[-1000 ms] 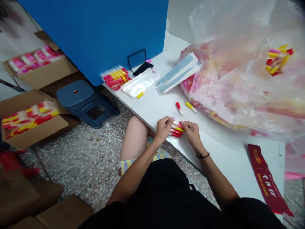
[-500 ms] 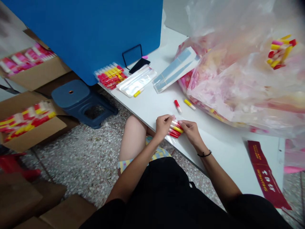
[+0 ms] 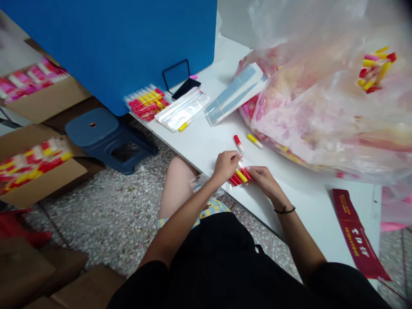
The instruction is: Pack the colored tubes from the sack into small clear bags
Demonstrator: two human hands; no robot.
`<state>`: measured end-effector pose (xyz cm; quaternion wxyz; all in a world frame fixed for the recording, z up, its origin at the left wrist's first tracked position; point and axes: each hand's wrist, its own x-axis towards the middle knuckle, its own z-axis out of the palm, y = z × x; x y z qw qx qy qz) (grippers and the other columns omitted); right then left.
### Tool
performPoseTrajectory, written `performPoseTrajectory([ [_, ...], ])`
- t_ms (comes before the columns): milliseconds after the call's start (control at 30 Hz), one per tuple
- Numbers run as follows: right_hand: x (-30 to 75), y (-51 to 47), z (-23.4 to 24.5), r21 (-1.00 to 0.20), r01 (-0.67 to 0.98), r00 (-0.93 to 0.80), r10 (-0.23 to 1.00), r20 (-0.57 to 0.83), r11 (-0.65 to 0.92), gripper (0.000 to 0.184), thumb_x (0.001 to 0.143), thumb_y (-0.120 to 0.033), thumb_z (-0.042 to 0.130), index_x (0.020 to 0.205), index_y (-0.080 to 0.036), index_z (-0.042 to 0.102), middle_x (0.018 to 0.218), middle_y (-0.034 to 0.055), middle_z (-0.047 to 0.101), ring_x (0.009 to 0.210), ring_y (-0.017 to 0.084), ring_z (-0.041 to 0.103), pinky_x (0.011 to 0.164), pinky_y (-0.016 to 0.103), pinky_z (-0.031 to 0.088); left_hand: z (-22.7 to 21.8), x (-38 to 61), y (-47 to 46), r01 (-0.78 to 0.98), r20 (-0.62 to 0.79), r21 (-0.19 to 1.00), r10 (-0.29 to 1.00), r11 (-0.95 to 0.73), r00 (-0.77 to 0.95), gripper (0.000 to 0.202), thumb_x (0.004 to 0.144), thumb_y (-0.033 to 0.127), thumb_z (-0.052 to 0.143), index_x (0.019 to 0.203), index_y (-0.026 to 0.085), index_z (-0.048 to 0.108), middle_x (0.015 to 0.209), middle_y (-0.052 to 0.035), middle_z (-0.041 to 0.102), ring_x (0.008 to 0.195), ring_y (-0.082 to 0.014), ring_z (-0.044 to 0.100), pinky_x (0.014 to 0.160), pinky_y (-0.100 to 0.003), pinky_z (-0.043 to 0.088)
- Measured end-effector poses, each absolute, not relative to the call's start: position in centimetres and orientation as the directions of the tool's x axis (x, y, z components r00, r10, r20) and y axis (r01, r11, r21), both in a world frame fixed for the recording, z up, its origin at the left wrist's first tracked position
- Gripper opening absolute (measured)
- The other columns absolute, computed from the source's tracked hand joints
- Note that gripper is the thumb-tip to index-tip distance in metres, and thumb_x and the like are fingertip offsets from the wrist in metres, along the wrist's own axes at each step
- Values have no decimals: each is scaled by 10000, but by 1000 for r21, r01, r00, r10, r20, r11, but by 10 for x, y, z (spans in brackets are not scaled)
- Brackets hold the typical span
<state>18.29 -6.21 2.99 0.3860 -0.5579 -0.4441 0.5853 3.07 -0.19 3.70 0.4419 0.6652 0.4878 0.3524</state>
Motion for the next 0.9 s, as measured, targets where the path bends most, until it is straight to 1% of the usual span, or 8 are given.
performPoseTrajectory([
  [100, 190, -63, 32, -954, 106, -49, 957, -287, -281, 374, 714, -538, 675, 691, -165, 684, 631, 21, 651, 554, 179, 582, 543, 314, 512, 38, 39, 2, 407, 66, 886, 929, -222, 364, 333, 893, 335, 464, 652, 172, 626, 578, 5, 564, 584, -138, 500, 584, -249, 347],
  [200, 194, -68, 29, -940, 300, 134, 982, -129, -164, 362, 800, -497, 583, 694, -164, 676, 638, 25, 642, 587, 180, 571, 560, 299, 475, 39, 41, -2, 534, 122, 780, 916, -327, 383, 280, 900, 408, 483, 936, 183, 647, 884, -49, 654, 840, -206, 570, 751, -299, 409],
  [300, 198, -73, 23, -830, 551, 257, 964, 69, -87, 350, 863, -414, 500, 702, -159, 676, 669, 40, 640, 630, 174, 548, 612, 298, 443, 35, 32, -16, 634, 165, 662, 903, -399, 396, 554, 836, 494, 565, 1288, 186, 474, 1214, -109, 566, 1098, -283, 509, 915, -405, 390],
  [367, 200, -76, 20, -763, 642, 283, 948, 145, -75, 286, 854, -377, 516, 837, -154, 693, 725, 45, 643, 632, 166, 534, 634, 307, 444, 30, 24, -27, 649, 176, 607, 874, -459, 453, 724, 770, 521, 634, 1356, 169, 394, 1297, -136, 510, 1181, -318, 462, 983, -456, 355],
  [500, 208, -80, 19, -679, 732, 250, 907, 340, 53, 355, 808, -315, 570, 1128, -169, 612, 888, 68, 628, 743, 190, 558, 654, 329, 475, 18, 10, -40, 614, 201, 569, 816, -547, 541, 809, 733, 470, 685, 1381, 137, 332, 1395, -178, 421, 1315, -332, 358, 1107, -483, 248],
  [667, 217, -88, 20, -510, 823, 13, 889, 458, 250, 140, 806, -278, 589, 894, -198, 662, 943, 87, 605, 911, 233, 552, 784, 390, 475, 13, 3, -39, 580, 234, 580, 799, -572, 554, 808, 685, 385, 732, 1329, 99, 337, 1402, -219, 364, 1365, -347, 290, 1129, -476, 269],
  [800, 220, -95, 18, -316, 901, -125, 875, 468, 298, 198, 775, -288, 652, 950, -197, 666, 1139, 122, 567, 1029, 292, 509, 854, 466, 434, 16, -3, -44, 597, 227, 598, 828, -534, 513, 535, 677, 374, 750, 1079, 156, 472, 1302, -188, 433, 1287, -343, 396, 1043, -481, 389],
  [900, 220, -97, 14, -293, 886, -208, 873, 441, 359, 181, 814, -212, 617, 991, -194, 647, 1090, 116, 589, 987, 275, 515, 810, 442, 444, 16, -3, -52, 662, 207, 540, 844, -520, 494, 460, 724, 404, 710, 1050, 174, 481, 1342, -172, 441, 1330, -336, 363, 1094, -514, 318],
])
